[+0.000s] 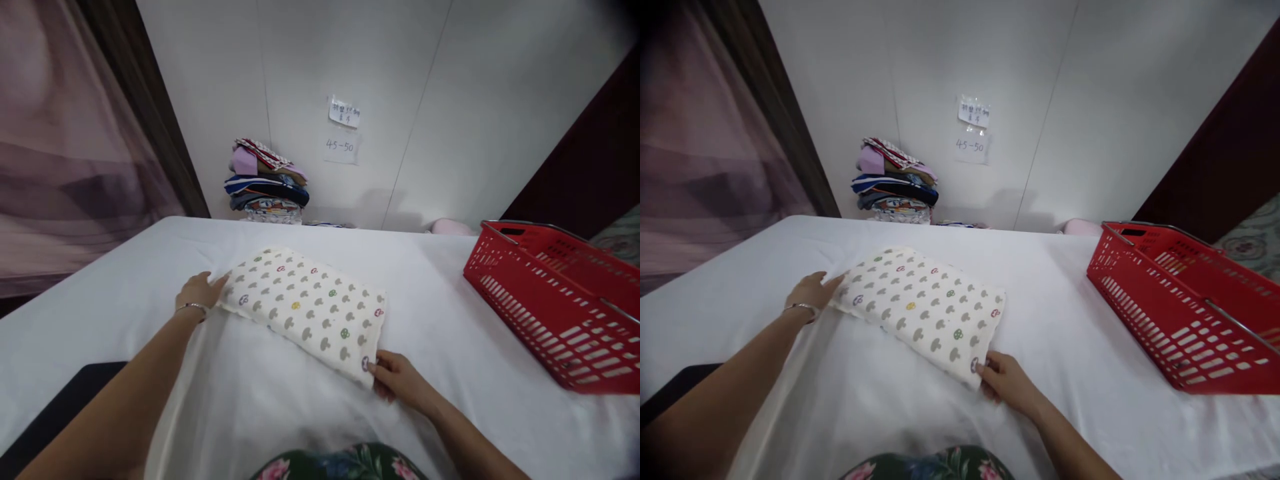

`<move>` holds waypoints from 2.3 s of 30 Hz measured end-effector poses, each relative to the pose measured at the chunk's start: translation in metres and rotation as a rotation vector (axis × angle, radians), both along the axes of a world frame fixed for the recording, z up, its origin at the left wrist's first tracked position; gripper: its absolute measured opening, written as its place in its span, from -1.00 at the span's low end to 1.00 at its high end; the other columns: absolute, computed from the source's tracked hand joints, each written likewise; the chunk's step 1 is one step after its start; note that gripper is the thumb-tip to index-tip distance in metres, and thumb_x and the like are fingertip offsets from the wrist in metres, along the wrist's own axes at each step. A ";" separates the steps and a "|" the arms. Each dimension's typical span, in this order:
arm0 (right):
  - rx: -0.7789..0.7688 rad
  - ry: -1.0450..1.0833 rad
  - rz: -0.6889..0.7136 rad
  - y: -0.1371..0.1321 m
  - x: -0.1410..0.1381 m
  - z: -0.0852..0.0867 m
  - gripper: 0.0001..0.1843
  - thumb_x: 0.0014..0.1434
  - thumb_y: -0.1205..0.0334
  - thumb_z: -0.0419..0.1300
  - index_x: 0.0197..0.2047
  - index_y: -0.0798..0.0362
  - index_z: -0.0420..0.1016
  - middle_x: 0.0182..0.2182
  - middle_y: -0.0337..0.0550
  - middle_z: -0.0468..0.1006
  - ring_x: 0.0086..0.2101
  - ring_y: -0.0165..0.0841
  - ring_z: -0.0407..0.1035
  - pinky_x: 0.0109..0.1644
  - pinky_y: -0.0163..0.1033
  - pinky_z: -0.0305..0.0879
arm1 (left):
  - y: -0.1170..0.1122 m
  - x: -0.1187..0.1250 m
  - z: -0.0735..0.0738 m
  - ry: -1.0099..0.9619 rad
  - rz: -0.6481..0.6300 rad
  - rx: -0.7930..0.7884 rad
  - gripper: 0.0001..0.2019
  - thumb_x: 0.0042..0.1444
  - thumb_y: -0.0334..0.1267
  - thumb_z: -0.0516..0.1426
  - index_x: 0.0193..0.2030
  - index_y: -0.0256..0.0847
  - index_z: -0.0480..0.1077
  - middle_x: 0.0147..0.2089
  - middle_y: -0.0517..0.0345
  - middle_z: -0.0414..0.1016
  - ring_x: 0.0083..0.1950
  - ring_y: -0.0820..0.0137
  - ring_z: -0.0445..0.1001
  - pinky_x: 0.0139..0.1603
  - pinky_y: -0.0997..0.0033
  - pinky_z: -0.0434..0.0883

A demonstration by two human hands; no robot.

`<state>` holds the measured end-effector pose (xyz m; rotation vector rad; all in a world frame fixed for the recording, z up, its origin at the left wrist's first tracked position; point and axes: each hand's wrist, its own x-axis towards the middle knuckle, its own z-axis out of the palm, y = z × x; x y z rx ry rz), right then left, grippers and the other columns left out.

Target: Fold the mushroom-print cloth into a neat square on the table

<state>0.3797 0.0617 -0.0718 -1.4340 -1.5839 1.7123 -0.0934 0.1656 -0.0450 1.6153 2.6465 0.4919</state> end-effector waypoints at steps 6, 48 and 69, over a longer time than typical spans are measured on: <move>-0.013 0.076 -0.268 0.022 0.023 -0.005 -0.63 -0.03 -0.02 0.18 -0.25 0.09 0.40 -0.59 -0.30 0.42 -0.63 -0.48 0.30 -0.59 -0.38 0.17 | -0.039 0.077 -0.010 0.042 -0.352 0.180 -0.62 0.15 -0.07 -0.07 -0.01 -0.18 0.34 0.14 0.02 0.33 0.20 0.27 0.22 0.23 0.23 0.14; 0.140 0.230 -0.600 0.129 0.027 -0.017 -0.46 -0.05 0.25 0.24 0.03 0.08 0.24 -0.59 -0.35 0.41 -0.64 -0.47 0.31 -0.66 -0.41 0.19 | -0.112 0.319 -0.016 -0.035 -1.028 0.072 -0.72 -0.01 -0.02 0.16 -0.33 -0.21 0.31 -0.24 0.07 0.35 -0.16 0.23 0.30 -0.14 0.19 0.21; 0.239 0.029 -0.535 0.137 0.025 -0.023 -0.50 -0.02 0.35 0.15 0.05 0.12 0.28 -0.66 -0.38 0.37 -0.69 -0.51 0.24 -0.69 -0.45 0.05 | -0.119 0.319 -0.011 0.068 -0.923 -0.156 -0.85 -0.06 -0.41 0.01 -0.29 -0.18 0.26 -0.29 0.10 0.37 -0.18 0.28 0.32 -0.15 0.27 0.21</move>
